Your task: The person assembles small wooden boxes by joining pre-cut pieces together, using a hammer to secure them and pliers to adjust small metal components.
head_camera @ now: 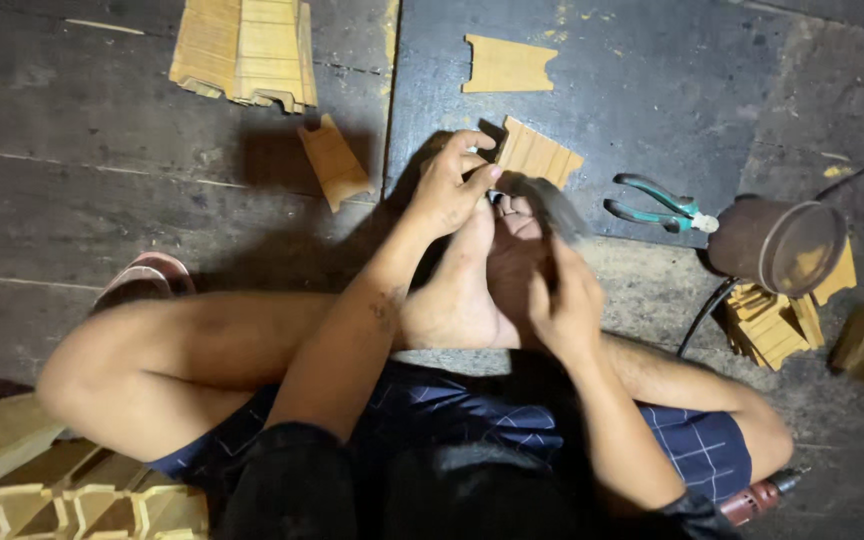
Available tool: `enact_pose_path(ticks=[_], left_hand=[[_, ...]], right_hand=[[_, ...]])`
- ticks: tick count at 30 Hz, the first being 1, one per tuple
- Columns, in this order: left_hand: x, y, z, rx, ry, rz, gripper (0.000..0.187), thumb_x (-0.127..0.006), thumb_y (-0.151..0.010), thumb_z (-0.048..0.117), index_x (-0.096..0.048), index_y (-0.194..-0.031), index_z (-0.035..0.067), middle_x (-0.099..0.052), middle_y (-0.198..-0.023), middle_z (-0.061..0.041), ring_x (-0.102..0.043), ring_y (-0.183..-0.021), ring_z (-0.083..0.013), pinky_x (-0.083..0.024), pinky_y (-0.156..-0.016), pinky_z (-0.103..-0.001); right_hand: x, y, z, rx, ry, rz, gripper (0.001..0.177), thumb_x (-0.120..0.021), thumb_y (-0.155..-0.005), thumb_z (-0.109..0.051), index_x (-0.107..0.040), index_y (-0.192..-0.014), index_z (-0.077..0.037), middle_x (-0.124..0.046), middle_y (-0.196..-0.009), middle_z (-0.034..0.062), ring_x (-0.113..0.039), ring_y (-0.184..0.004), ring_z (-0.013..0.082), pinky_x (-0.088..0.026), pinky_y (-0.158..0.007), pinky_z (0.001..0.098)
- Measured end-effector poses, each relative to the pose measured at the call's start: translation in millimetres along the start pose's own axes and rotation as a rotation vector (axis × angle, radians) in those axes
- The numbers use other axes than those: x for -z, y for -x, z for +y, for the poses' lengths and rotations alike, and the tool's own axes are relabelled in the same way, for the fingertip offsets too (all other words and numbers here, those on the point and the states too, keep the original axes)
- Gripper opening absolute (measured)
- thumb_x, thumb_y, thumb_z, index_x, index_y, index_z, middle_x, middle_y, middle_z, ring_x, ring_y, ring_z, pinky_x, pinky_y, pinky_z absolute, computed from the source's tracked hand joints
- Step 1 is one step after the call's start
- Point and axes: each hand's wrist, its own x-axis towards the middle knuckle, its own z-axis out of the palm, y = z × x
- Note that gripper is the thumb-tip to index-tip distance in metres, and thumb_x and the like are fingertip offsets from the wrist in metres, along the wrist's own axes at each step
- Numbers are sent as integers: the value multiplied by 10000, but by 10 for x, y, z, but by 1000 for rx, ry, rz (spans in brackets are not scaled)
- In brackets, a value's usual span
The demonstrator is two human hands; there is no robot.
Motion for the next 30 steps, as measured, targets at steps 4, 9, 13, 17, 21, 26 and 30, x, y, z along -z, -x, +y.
enact_pose_path(ticks=[4,9,13,17,21,26,30], left_hand=[[-12,72,-143,-12,52,3,377,-716,-986,195,-565,-1296,42,-737,-983,-187,-754,-960,-310,-595,-899,-454],[11,60,-123,28,25,-4,394,-718,-986,207,-577,-1302,18,-749,-932,-179,-763,-930,-307,-592,-899,-441],[-35,26,-107,16,-2,-33,351,-691,-986,177,-586,-1285,28,-757,-968,-194,-758,-951,-336,-589,-890,-465],[-11,-4,-213,22,-8,-34,354,-710,-986,225,-608,-1293,80,-774,-975,-157,-770,-938,-291,-610,-859,-411],[-6,-124,-150,5,29,-44,352,-698,-993,182,-594,-1305,56,-762,-959,-166,-766,-935,-277,-620,-845,-390],[7,-37,-222,2,39,-27,342,-707,-985,143,-595,-1282,17,-758,-956,-163,-774,-867,-261,-625,-826,-384],[-25,33,-398,72,112,-3,370,-703,-969,115,-581,-1294,-12,-738,-1010,-203,-762,-884,-288,-617,-842,-412]], right_hand=[[-79,166,86,-56,35,42,488,-755,-852,-36,-619,-1306,79,-704,-979,283,-703,-868,486,-570,-716,519],[-40,269,159,-105,119,50,328,-758,-908,-127,-681,-1190,20,-712,-933,229,-717,-853,441,-573,-715,478],[-118,163,75,-75,170,62,447,-799,-843,-103,-684,-1246,53,-713,-1015,275,-714,-923,456,-587,-802,492],[34,310,124,-47,168,138,521,-803,-871,-180,-639,-1300,66,-708,-1012,243,-710,-895,407,-581,-789,455],[-87,27,153,-48,-10,47,581,-746,-816,16,-616,-1382,36,-685,-1149,316,-679,-1060,498,-575,-890,535],[-265,125,261,-88,10,9,485,-738,-839,-60,-653,-1303,54,-709,-1063,288,-709,-966,472,-589,-802,514],[-63,303,210,-211,99,7,408,-739,-877,-157,-657,-1250,-12,-695,-1018,212,-706,-938,424,-570,-798,489]])
